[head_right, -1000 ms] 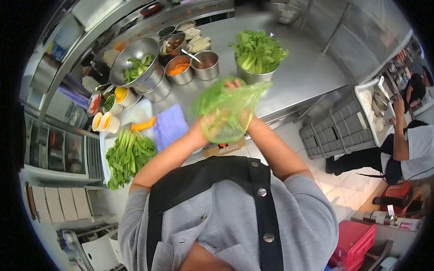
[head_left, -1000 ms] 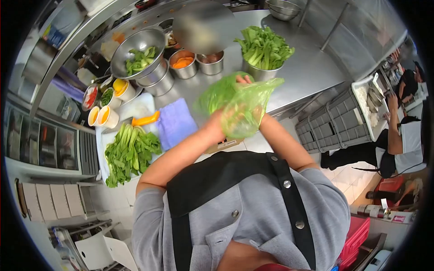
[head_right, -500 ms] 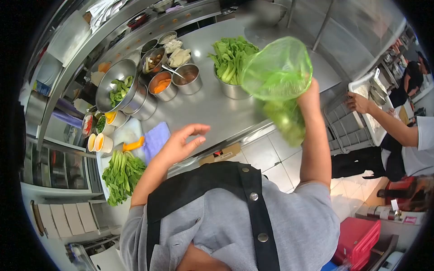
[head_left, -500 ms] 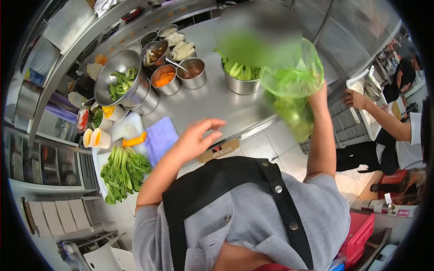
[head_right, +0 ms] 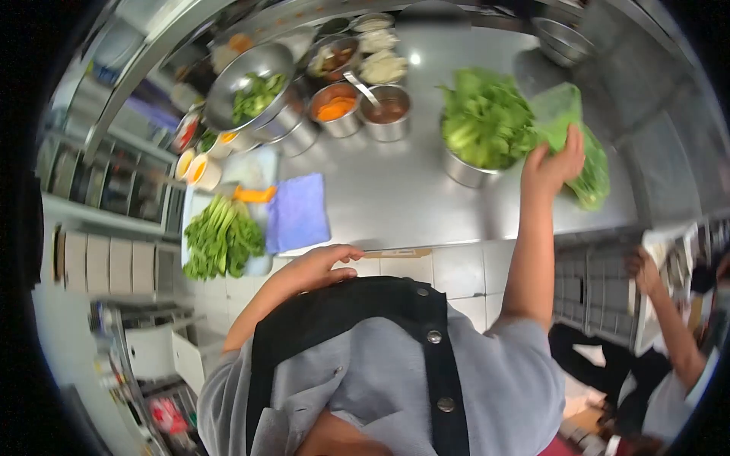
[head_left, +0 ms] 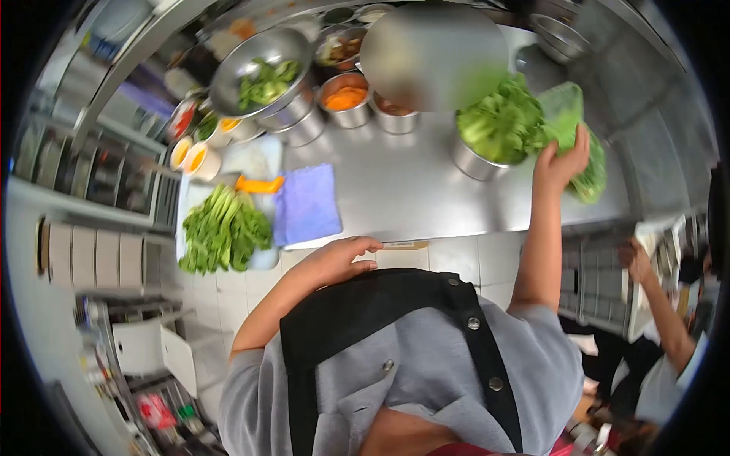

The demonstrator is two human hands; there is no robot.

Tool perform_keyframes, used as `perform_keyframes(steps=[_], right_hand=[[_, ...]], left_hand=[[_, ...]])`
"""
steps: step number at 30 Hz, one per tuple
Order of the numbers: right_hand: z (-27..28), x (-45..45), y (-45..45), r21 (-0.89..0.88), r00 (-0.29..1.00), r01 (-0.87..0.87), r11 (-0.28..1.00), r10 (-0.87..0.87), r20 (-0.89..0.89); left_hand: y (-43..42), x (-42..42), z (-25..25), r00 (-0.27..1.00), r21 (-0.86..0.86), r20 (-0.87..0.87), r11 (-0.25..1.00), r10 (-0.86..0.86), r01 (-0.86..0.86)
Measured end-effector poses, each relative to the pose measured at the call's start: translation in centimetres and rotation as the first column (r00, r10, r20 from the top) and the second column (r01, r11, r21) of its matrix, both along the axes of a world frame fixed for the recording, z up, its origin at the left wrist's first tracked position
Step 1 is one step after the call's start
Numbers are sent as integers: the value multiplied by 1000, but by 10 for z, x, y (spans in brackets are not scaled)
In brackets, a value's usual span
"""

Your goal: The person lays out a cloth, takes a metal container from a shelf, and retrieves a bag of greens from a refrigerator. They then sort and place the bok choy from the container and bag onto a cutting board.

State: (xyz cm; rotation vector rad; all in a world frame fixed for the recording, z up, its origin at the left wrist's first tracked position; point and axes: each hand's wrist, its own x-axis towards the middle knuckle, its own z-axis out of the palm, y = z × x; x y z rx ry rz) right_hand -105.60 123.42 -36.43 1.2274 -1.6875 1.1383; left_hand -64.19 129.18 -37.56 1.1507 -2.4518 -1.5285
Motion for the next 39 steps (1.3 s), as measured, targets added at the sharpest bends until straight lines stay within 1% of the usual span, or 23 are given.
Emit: perform_keyframes(steps=[1, 2, 3, 4, 6, 8, 9, 11, 15, 18, 20, 22, 24, 26, 28, 29, 30, 31, 32, 34, 35, 37, 39], right_hand=[[-5, 27, 9, 4, 987, -154, 988, 154, -56], [-17, 49, 19, 258, 945, -289, 922, 318, -76], [-15, 83, 26, 390, 877, -421, 819, 478, -57], [-21, 100, 25, 389, 835, -492, 778, 548, -40], [-31, 126, 20, 517, 933, -295, 803, 359, -24], [-34, 128, 7, 601, 987, -1, 799, 97, -128], [-35, 125, 2, 601, 984, -25, 799, 125, -125], [-35, 119, -6, 700, 980, 141, 700, 0, -198], [-34, 128, -9, 670, 992, 70, 739, 22, -127], [-39, 167, 1, 631, 977, 43, 774, 100, -190], [-40, 210, 8, 626, 978, 64, 777, 77, -195], [-43, 251, 14, 620, 971, -63, 782, 191, -141], [-49, 289, 17, 617, 978, -9, 787, 135, -158], [-52, 322, 17, 523, 984, -34, 852, 119, -129], [-50, 351, 17, 506, 987, 48, 861, 38, -157], [-45, 368, 18, 460, 991, 9, 888, 52, -120], [-40, 387, 20, 412, 994, -32, 911, 72, -82], [-29, 412, 24, 386, 975, -122, 914, 183, -124], [-30, 429, 23, 412, 934, -293, 863, 351, -70], [-31, 465, 19, 453, 780, -586, 672, 619, 91], [-36, 484, 20, 522, 741, -662, 538, 572, 350], [-66, 510, 13, 438, 618, -780, 448, 437, 654], [-83, 531, 16, 435, 609, -782, 447, 399, 685]], left_hand=[[1, 4, 0, 999, -32, 18, 999, 31, -30], [3, 10, 1, 997, -62, 40, 996, 72, -69], [4, 17, -1, 994, -69, 44, 993, 98, -95], [6, 23, -1, 991, -78, 34, 989, 127, -124], [11, 38, 2, 985, -94, 29, 982, 167, -164], [12, 48, 11, 975, -97, 79, 975, 208, -201], [14, 53, 15, 976, -101, 117, 980, 184, -173], [17, 63, 23, 972, -121, 117, 974, 205, -191], [18, 92, 14, 981, -175, 31, 968, 191, -183], [14, 126, 16, 977, -250, -78, 945, 199, -212], [6, 160, 23, 963, -253, -143, 933, 227, -257], [-1, 201, 32, 948, -246, -202, 925, 244, -290], [-9, 248, 41, 860, -413, -345, 762, 375, -498], [-22, 304, 29, 747, -361, -415, 660, 519, -659], [-31, 355, 26, 696, -413, -319, 567, 643, -713], [-33, 378, 20, 706, -405, -325, 582, 629, -705], [-35, 399, 10, 673, -470, -228, 526, 703, -709], [-36, 418, -2, 623, -540, -129, 472, 771, -697], [-39, 434, -18, 634, -534, -126, 487, 763, -691], [-44, 454, -43, 613, -273, -30, 583, 790, -765], [-45, 457, -47, 658, -167, -36, 645, 752, -746], [-49, 452, -62, 654, -110, -94, 645, 751, -756], [-55, 442, -60, 647, 22, -120, 654, 753, -756]])
